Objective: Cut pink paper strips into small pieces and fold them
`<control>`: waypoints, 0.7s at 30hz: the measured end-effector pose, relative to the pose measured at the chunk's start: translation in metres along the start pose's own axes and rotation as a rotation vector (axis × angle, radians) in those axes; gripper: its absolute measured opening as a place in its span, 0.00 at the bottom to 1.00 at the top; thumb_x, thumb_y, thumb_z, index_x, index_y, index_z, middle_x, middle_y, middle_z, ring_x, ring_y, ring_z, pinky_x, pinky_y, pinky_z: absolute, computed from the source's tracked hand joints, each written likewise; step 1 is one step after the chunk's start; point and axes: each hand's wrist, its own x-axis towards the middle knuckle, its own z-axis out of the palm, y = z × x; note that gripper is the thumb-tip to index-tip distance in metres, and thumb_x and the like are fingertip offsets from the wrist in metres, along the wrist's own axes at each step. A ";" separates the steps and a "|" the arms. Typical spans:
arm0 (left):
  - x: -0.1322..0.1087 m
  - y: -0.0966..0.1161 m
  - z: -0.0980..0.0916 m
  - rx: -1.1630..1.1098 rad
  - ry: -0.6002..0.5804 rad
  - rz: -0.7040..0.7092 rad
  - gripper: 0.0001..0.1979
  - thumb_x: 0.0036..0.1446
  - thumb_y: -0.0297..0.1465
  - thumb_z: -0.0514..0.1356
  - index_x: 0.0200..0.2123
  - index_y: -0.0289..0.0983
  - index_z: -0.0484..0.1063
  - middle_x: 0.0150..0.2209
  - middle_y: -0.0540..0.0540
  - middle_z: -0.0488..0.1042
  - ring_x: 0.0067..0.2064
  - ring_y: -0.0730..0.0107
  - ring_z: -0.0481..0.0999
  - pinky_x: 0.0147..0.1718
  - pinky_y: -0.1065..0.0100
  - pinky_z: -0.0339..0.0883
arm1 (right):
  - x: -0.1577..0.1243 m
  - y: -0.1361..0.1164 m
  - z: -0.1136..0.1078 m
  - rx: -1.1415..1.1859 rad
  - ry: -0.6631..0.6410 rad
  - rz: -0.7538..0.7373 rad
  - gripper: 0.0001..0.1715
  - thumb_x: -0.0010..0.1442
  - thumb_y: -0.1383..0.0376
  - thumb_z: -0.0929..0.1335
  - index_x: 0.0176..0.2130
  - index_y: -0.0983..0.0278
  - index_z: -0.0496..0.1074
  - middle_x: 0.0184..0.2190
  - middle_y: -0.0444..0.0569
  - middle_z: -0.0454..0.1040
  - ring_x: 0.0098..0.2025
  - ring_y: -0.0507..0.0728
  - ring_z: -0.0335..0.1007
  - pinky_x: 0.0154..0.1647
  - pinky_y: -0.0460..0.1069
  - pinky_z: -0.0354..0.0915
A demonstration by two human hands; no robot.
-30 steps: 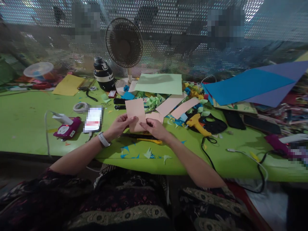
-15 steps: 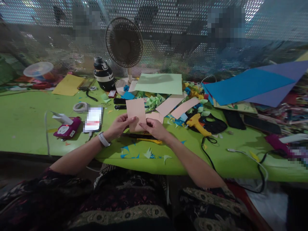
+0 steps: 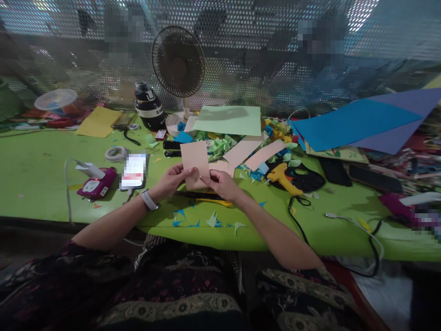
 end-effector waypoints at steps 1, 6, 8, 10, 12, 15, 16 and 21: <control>0.000 0.001 0.000 0.007 -0.002 -0.012 0.23 0.45 0.42 0.74 0.40 0.33 0.79 0.39 0.43 0.82 0.37 0.71 0.79 0.39 0.69 0.72 | 0.000 0.000 0.000 -0.013 0.005 -0.011 0.26 0.53 0.45 0.73 0.40 0.63 0.78 0.37 0.50 0.81 0.36 0.59 0.76 0.37 0.54 0.76; -0.002 0.005 0.000 0.114 -0.072 -0.123 0.23 0.44 0.36 0.75 0.43 0.32 0.79 0.43 0.40 0.82 0.38 0.70 0.80 0.40 0.68 0.73 | 0.000 0.001 -0.003 -0.045 0.027 -0.034 0.29 0.54 0.43 0.72 0.41 0.65 0.77 0.36 0.51 0.80 0.33 0.57 0.75 0.33 0.53 0.76; -0.003 0.006 0.000 0.151 -0.115 -0.164 0.23 0.42 0.33 0.76 0.43 0.32 0.79 0.43 0.40 0.82 0.38 0.70 0.80 0.41 0.67 0.73 | 0.001 0.002 -0.004 -0.061 0.054 -0.042 0.28 0.54 0.43 0.72 0.39 0.65 0.76 0.34 0.50 0.79 0.30 0.55 0.74 0.32 0.52 0.75; -0.004 0.007 0.000 0.165 -0.171 -0.225 0.22 0.43 0.33 0.75 0.42 0.32 0.79 0.40 0.40 0.83 0.36 0.70 0.81 0.40 0.67 0.74 | 0.001 0.002 -0.004 -0.085 0.076 -0.051 0.27 0.55 0.43 0.72 0.38 0.65 0.76 0.32 0.49 0.79 0.28 0.54 0.73 0.31 0.51 0.74; -0.005 0.007 0.000 0.178 -0.214 -0.290 0.20 0.44 0.34 0.75 0.39 0.31 0.79 0.36 0.41 0.83 0.33 0.70 0.81 0.37 0.67 0.75 | 0.001 0.002 -0.003 -0.106 0.080 -0.058 0.27 0.55 0.43 0.71 0.37 0.64 0.75 0.32 0.49 0.78 0.28 0.54 0.72 0.30 0.51 0.73; -0.007 0.008 0.001 0.216 -0.211 -0.359 0.18 0.46 0.35 0.74 0.38 0.31 0.79 0.31 0.41 0.82 0.30 0.70 0.81 0.34 0.68 0.76 | 0.000 0.003 -0.003 -0.128 0.069 -0.058 0.27 0.55 0.43 0.71 0.36 0.64 0.74 0.30 0.49 0.78 0.27 0.54 0.72 0.30 0.51 0.72; -0.007 0.008 0.001 0.225 -0.201 -0.373 0.18 0.46 0.36 0.74 0.38 0.31 0.79 0.30 0.41 0.82 0.30 0.70 0.81 0.33 0.69 0.76 | 0.000 0.003 -0.003 -0.136 0.064 -0.057 0.28 0.55 0.42 0.71 0.36 0.64 0.74 0.30 0.49 0.77 0.27 0.55 0.72 0.30 0.51 0.72; -0.006 0.005 -0.001 0.217 -0.230 -0.389 0.20 0.46 0.40 0.74 0.37 0.30 0.79 0.30 0.39 0.82 0.29 0.69 0.82 0.30 0.69 0.77 | 0.000 0.004 -0.002 -0.196 0.090 -0.080 0.28 0.56 0.42 0.70 0.36 0.64 0.75 0.32 0.50 0.78 0.33 0.57 0.74 0.35 0.52 0.72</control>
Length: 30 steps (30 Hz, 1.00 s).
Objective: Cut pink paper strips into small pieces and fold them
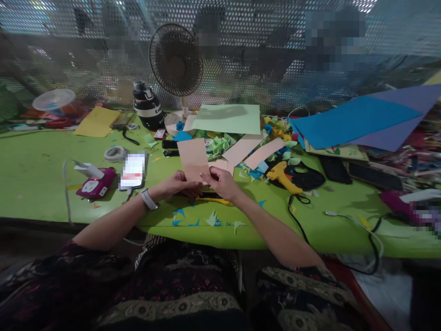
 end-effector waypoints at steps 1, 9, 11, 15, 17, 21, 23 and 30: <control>0.001 -0.001 -0.001 0.002 -0.014 0.008 0.20 0.46 0.40 0.74 0.36 0.30 0.79 0.31 0.39 0.82 0.29 0.69 0.82 0.30 0.69 0.77 | 0.000 0.000 0.000 -0.009 0.008 -0.004 0.28 0.56 0.42 0.70 0.37 0.64 0.76 0.32 0.50 0.78 0.35 0.58 0.74 0.36 0.52 0.72; 0.002 -0.003 -0.007 0.027 -0.096 0.091 0.19 0.50 0.40 0.71 0.36 0.30 0.77 0.33 0.39 0.82 0.31 0.69 0.82 0.33 0.69 0.77 | 0.001 -0.001 0.000 0.092 0.024 0.028 0.30 0.53 0.40 0.71 0.37 0.63 0.75 0.32 0.49 0.78 0.29 0.55 0.71 0.31 0.52 0.71; 0.002 -0.003 -0.008 0.046 -0.106 0.095 0.19 0.50 0.41 0.71 0.36 0.29 0.77 0.33 0.39 0.82 0.31 0.69 0.82 0.33 0.68 0.77 | 0.002 -0.002 -0.002 0.123 -0.009 0.058 0.29 0.50 0.41 0.73 0.36 0.63 0.75 0.31 0.49 0.78 0.28 0.55 0.71 0.31 0.51 0.72; 0.003 -0.004 -0.010 0.080 -0.091 0.109 0.20 0.49 0.41 0.72 0.35 0.29 0.77 0.30 0.40 0.82 0.29 0.69 0.82 0.32 0.69 0.77 | 0.001 -0.005 -0.008 0.182 -0.146 0.143 0.28 0.44 0.45 0.78 0.32 0.65 0.77 0.29 0.48 0.79 0.27 0.53 0.71 0.32 0.51 0.72; 0.003 -0.004 -0.010 0.093 -0.088 0.112 0.19 0.50 0.41 0.71 0.35 0.29 0.77 0.30 0.40 0.82 0.29 0.70 0.82 0.31 0.70 0.77 | 0.001 -0.006 -0.010 0.197 -0.206 0.175 0.27 0.43 0.47 0.78 0.31 0.66 0.77 0.29 0.48 0.79 0.27 0.52 0.70 0.32 0.51 0.72; 0.002 -0.002 -0.010 0.120 -0.069 0.096 0.17 0.52 0.39 0.71 0.35 0.29 0.77 0.31 0.39 0.82 0.30 0.69 0.82 0.32 0.69 0.78 | 0.003 -0.007 -0.013 0.216 -0.298 0.217 0.26 0.42 0.48 0.79 0.31 0.65 0.78 0.28 0.46 0.79 0.27 0.51 0.70 0.31 0.49 0.72; 0.001 0.000 -0.009 0.113 -0.068 0.080 0.17 0.51 0.38 0.71 0.35 0.28 0.77 0.31 0.39 0.82 0.30 0.69 0.82 0.32 0.70 0.78 | 0.003 -0.007 -0.014 0.220 -0.324 0.225 0.25 0.42 0.49 0.79 0.32 0.65 0.78 0.29 0.47 0.79 0.28 0.52 0.72 0.31 0.49 0.72; -0.002 0.006 -0.011 0.068 -0.041 0.052 0.17 0.49 0.39 0.72 0.31 0.29 0.77 0.29 0.41 0.82 0.29 0.71 0.81 0.32 0.72 0.78 | 0.004 -0.011 -0.032 0.169 -0.360 0.209 0.18 0.49 0.54 0.77 0.30 0.65 0.76 0.31 0.47 0.81 0.27 0.51 0.74 0.33 0.49 0.71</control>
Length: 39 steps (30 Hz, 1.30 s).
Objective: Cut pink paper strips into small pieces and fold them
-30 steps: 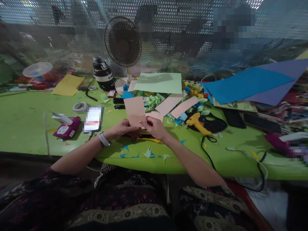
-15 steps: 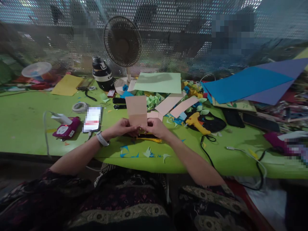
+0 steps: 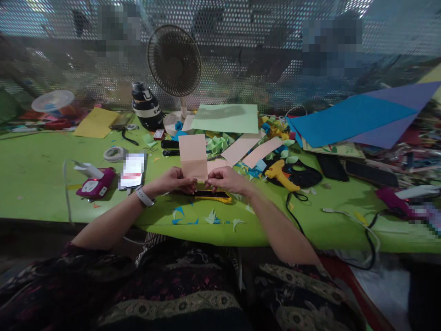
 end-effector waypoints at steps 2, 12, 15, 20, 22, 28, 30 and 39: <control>-0.001 0.001 -0.002 0.011 0.007 0.000 0.17 0.50 0.39 0.72 0.30 0.29 0.77 0.29 0.40 0.82 0.29 0.71 0.82 0.32 0.71 0.78 | -0.002 -0.001 -0.005 0.014 0.009 0.006 0.16 0.48 0.56 0.77 0.31 0.65 0.76 0.31 0.48 0.82 0.27 0.51 0.74 0.34 0.49 0.72; -0.003 0.003 0.003 0.030 0.041 0.003 0.20 0.47 0.38 0.73 0.38 0.29 0.79 0.32 0.38 0.82 0.31 0.66 0.82 0.34 0.67 0.78 | 0.001 -0.005 0.010 -0.084 0.040 -0.021 0.18 0.52 0.52 0.75 0.27 0.64 0.73 0.28 0.46 0.80 0.25 0.52 0.72 0.30 0.48 0.69; -0.004 0.004 0.005 0.019 0.044 0.023 0.22 0.45 0.37 0.74 0.40 0.28 0.79 0.34 0.37 0.82 0.32 0.65 0.82 0.35 0.66 0.78 | 0.002 -0.003 0.017 -0.094 0.037 -0.024 0.19 0.54 0.51 0.74 0.29 0.64 0.72 0.27 0.45 0.78 0.24 0.51 0.72 0.27 0.47 0.67; -0.004 0.004 0.002 0.011 -0.013 0.022 0.19 0.45 0.37 0.74 0.36 0.29 0.79 0.31 0.38 0.82 0.30 0.67 0.82 0.32 0.68 0.78 | 0.001 -0.003 0.015 -0.124 0.030 -0.019 0.21 0.55 0.50 0.74 0.27 0.64 0.71 0.27 0.46 0.78 0.24 0.51 0.71 0.28 0.47 0.67; -0.004 0.005 0.000 0.019 -0.028 0.005 0.19 0.46 0.38 0.74 0.35 0.29 0.79 0.31 0.38 0.82 0.30 0.67 0.82 0.32 0.69 0.78 | 0.001 -0.003 0.011 -0.111 0.024 -0.025 0.22 0.55 0.49 0.74 0.27 0.64 0.71 0.27 0.46 0.79 0.24 0.50 0.71 0.29 0.47 0.68; -0.008 0.012 -0.012 0.058 0.011 0.022 0.14 0.48 0.36 0.73 0.30 0.30 0.78 0.30 0.39 0.82 0.29 0.69 0.82 0.33 0.68 0.78 | -0.001 -0.002 -0.004 -0.042 0.051 -0.057 0.25 0.52 0.47 0.75 0.28 0.66 0.73 0.28 0.49 0.80 0.26 0.50 0.72 0.30 0.48 0.70; -0.008 0.013 -0.017 0.068 0.022 0.041 0.14 0.48 0.35 0.73 0.30 0.30 0.78 0.30 0.39 0.82 0.29 0.69 0.82 0.33 0.67 0.78 | -0.002 -0.001 -0.008 -0.038 0.078 -0.052 0.24 0.52 0.47 0.76 0.28 0.66 0.73 0.29 0.50 0.80 0.26 0.50 0.72 0.30 0.47 0.70; -0.002 0.009 -0.018 -0.205 0.160 0.088 0.31 0.44 0.45 0.74 0.49 0.35 0.75 0.35 0.42 0.81 0.34 0.66 0.82 0.35 0.66 0.77 | -0.002 -0.003 0.004 -0.032 0.010 -0.036 0.25 0.51 0.47 0.76 0.30 0.65 0.73 0.29 0.48 0.80 0.25 0.50 0.72 0.29 0.48 0.69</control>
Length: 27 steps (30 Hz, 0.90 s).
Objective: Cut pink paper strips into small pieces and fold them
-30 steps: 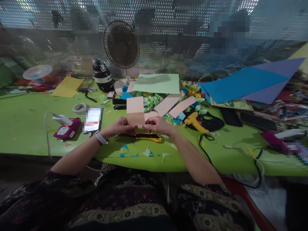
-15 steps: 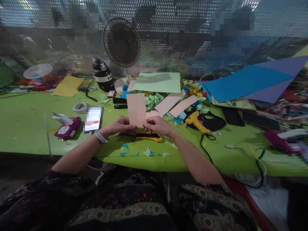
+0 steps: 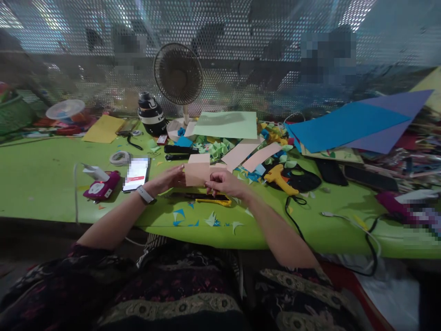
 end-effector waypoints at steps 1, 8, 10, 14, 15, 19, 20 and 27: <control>0.000 0.000 0.002 -0.009 -0.015 0.030 0.34 0.44 0.44 0.74 0.53 0.37 0.73 0.37 0.42 0.81 0.35 0.66 0.82 0.35 0.67 0.77 | 0.000 -0.001 0.003 -0.013 -0.012 0.019 0.24 0.51 0.47 0.76 0.30 0.65 0.73 0.29 0.47 0.80 0.25 0.50 0.72 0.28 0.47 0.68; -0.003 -0.001 0.007 0.056 0.090 0.233 0.53 0.49 0.32 0.72 0.71 0.48 0.46 0.36 0.50 0.80 0.37 0.70 0.80 0.33 0.73 0.72 | 0.003 0.000 0.012 -0.034 0.018 0.044 0.24 0.52 0.47 0.75 0.30 0.64 0.72 0.29 0.47 0.80 0.24 0.49 0.70 0.27 0.47 0.66; -0.002 -0.003 0.006 0.068 0.060 0.233 0.46 0.48 0.33 0.73 0.68 0.46 0.57 0.38 0.49 0.80 0.38 0.70 0.80 0.35 0.72 0.73 | 0.003 0.000 0.012 -0.026 0.020 0.040 0.24 0.52 0.47 0.75 0.30 0.64 0.72 0.29 0.47 0.79 0.24 0.50 0.70 0.28 0.47 0.67; 0.003 -0.008 0.005 0.073 0.081 0.199 0.21 0.44 0.38 0.74 0.40 0.33 0.80 0.35 0.45 0.80 0.35 0.72 0.78 0.36 0.70 0.73 | 0.003 -0.001 0.012 -0.078 0.002 0.031 0.25 0.53 0.44 0.73 0.31 0.63 0.71 0.31 0.48 0.79 0.26 0.52 0.71 0.29 0.49 0.66; 0.004 -0.008 0.005 0.063 0.107 0.199 0.19 0.42 0.39 0.75 0.35 0.32 0.81 0.33 0.45 0.80 0.33 0.73 0.77 0.35 0.70 0.73 | 0.002 -0.001 0.011 -0.121 0.014 0.016 0.26 0.54 0.44 0.72 0.32 0.63 0.71 0.32 0.49 0.79 0.28 0.53 0.71 0.30 0.49 0.66; 0.004 -0.004 0.003 -0.008 0.225 0.245 0.19 0.37 0.41 0.77 0.27 0.34 0.79 0.29 0.48 0.79 0.30 0.75 0.75 0.30 0.72 0.70 | -0.002 -0.004 0.010 -0.484 0.047 -0.081 0.26 0.51 0.46 0.75 0.39 0.64 0.74 0.40 0.52 0.78 0.40 0.59 0.73 0.39 0.52 0.67; 0.004 -0.002 0.002 -0.025 0.239 0.254 0.19 0.37 0.41 0.77 0.27 0.34 0.79 0.28 0.49 0.78 0.30 0.75 0.75 0.29 0.73 0.70 | -0.003 -0.004 0.010 -0.599 0.024 -0.104 0.26 0.50 0.48 0.76 0.40 0.64 0.75 0.42 0.54 0.77 0.43 0.61 0.73 0.42 0.53 0.67; 0.005 0.002 -0.004 -0.098 0.301 0.305 0.21 0.36 0.42 0.77 0.27 0.34 0.76 0.27 0.51 0.76 0.28 0.78 0.74 0.26 0.76 0.68 | -0.004 -0.005 0.017 -0.916 -0.112 -0.131 0.15 0.58 0.58 0.72 0.43 0.65 0.76 0.43 0.56 0.76 0.46 0.63 0.70 0.45 0.54 0.64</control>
